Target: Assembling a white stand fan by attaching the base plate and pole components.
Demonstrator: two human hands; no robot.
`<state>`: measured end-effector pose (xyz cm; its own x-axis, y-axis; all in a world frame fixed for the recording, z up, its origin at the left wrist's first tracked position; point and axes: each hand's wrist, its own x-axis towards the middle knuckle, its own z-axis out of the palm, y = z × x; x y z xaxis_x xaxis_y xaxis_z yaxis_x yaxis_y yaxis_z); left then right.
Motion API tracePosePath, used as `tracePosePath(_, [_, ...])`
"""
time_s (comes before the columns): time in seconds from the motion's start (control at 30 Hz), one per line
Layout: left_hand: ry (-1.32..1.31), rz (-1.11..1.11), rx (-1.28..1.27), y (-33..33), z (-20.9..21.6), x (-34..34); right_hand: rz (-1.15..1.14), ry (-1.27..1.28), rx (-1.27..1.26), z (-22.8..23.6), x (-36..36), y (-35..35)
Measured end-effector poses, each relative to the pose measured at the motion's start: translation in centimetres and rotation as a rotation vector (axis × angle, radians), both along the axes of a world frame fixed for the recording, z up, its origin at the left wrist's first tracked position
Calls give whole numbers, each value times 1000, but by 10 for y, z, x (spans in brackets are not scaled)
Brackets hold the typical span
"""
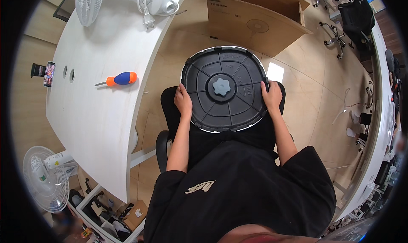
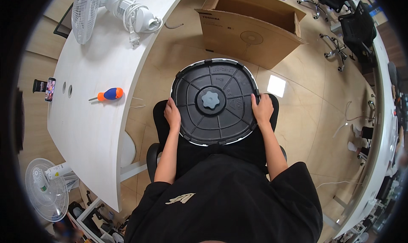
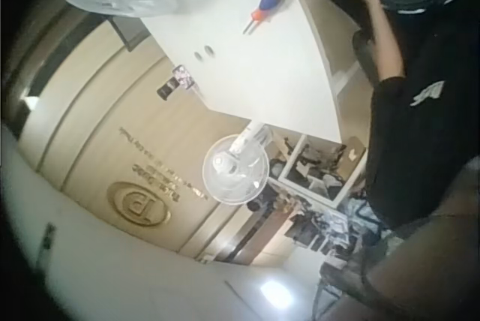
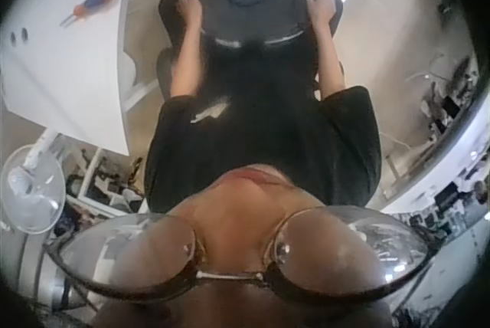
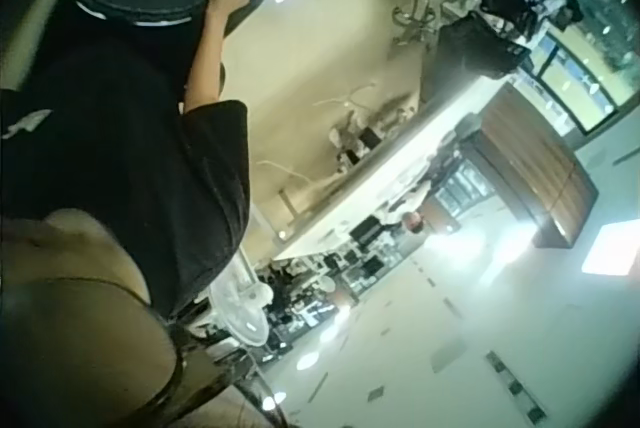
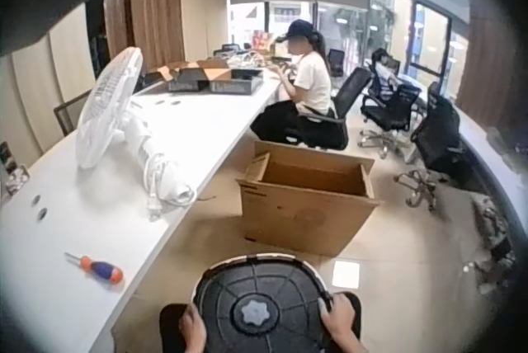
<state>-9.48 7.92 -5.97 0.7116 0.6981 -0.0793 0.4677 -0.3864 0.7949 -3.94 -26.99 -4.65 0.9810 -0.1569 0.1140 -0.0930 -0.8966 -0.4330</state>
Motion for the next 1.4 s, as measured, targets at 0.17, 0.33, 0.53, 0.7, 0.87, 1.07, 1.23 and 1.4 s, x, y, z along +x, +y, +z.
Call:
tracePosePath(0.17, [-97,12,46,-1,-1,0,169,-261,-85,11,5,37])
tracePosePath(0.33, [-52,-1,29,-2,1,2,534,-213,72,18,11,89])
tracePosePath(0.53, [-70,-61,87,-1,3,1,580,-106,53,9,6,151])
tracePosePath(0.7, [-56,-94,82,0,-1,-2,547,-48,51,4,-2,151])
tracePosePath(0.87, [-130,-89,113,0,-5,-2,561,-53,121,0,-3,151])
tracePosePath(1.07, [-109,-107,109,-2,-1,-4,620,-43,187,-8,1,146])
tracePosePath(1.23, [-155,-89,115,-3,-1,-4,698,-12,254,-14,6,143])
tracePosePath(1.4, [-102,-108,112,-3,-1,-3,1015,73,214,-6,25,129])
